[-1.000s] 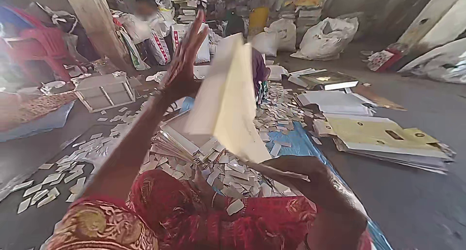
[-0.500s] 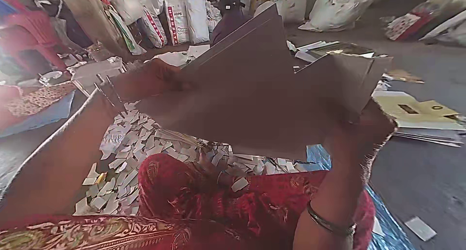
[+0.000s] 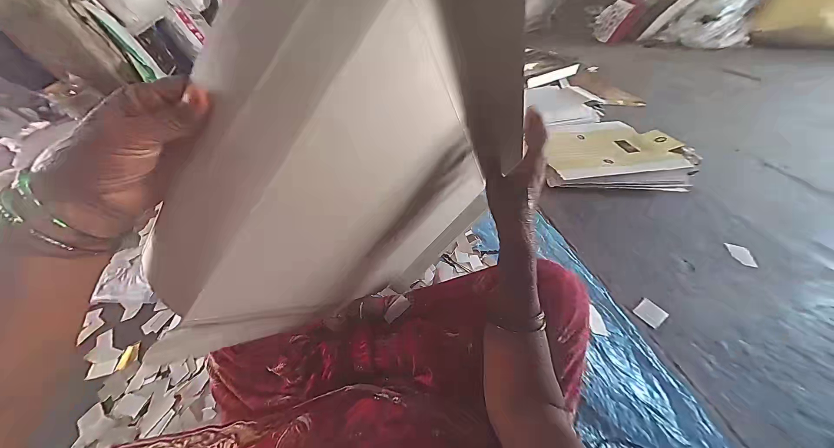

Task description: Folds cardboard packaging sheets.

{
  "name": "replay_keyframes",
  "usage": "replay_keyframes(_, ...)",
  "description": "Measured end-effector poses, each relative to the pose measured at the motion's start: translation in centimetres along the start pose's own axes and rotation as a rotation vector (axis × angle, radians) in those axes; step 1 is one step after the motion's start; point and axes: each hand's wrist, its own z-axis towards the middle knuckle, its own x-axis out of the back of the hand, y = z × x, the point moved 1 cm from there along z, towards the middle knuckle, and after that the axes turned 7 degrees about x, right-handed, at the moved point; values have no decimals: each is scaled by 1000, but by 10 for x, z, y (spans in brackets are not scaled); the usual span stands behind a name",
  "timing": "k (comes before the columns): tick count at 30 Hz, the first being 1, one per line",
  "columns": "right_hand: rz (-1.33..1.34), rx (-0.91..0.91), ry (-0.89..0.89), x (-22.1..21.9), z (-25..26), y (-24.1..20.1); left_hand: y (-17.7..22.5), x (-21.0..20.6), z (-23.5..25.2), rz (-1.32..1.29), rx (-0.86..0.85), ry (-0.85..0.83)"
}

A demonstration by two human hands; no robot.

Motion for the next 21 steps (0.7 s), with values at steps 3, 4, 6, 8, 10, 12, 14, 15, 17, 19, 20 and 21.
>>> replay_keyframes(3, -21, -149, -61, -21, -2, 39, 2, 7, -2, 15, 39, 242)
replay_keyframes(4, -37, -142, -48, -25, 3, 47, 3, 10, -2, 16, 31, 259)
replay_keyframes(6, -53, -126, -9, -32, 10, 52, 1, 15, -5, -23, -7, 213)
replay_keyframes(8, -61, -85, 38, -34, 13, 45, -1, 18, -9, -62, -12, 201)
replay_keyframes(10, -60, -20, 74, -34, 17, 37, -3, 18, -13, -98, -4, 224)
replay_keyframes(12, -36, 47, 82, -28, 20, 27, -5, 22, -16, -77, -41, 183)
replay_keyframes(14, -26, 98, 67, -14, 19, 13, -6, 27, -15, -1, -136, 52)
replay_keyframes(15, -22, 113, 65, -6, 19, 2, -3, 28, -12, 50, -159, 14)
replay_keyframes(17, -30, 92, 84, 9, 17, -17, 6, 29, -4, 128, -130, 39)
replay_keyframes(19, -32, 101, 57, 23, 18, -23, 12, 42, 11, 226, -129, 65)
replay_keyframes(20, -4, 122, 45, 30, 18, -22, 11, 56, 20, 293, -163, 48)
replay_keyframes(21, 52, 147, 18, 36, 18, -17, 10, 72, 30, 394, -192, 22)
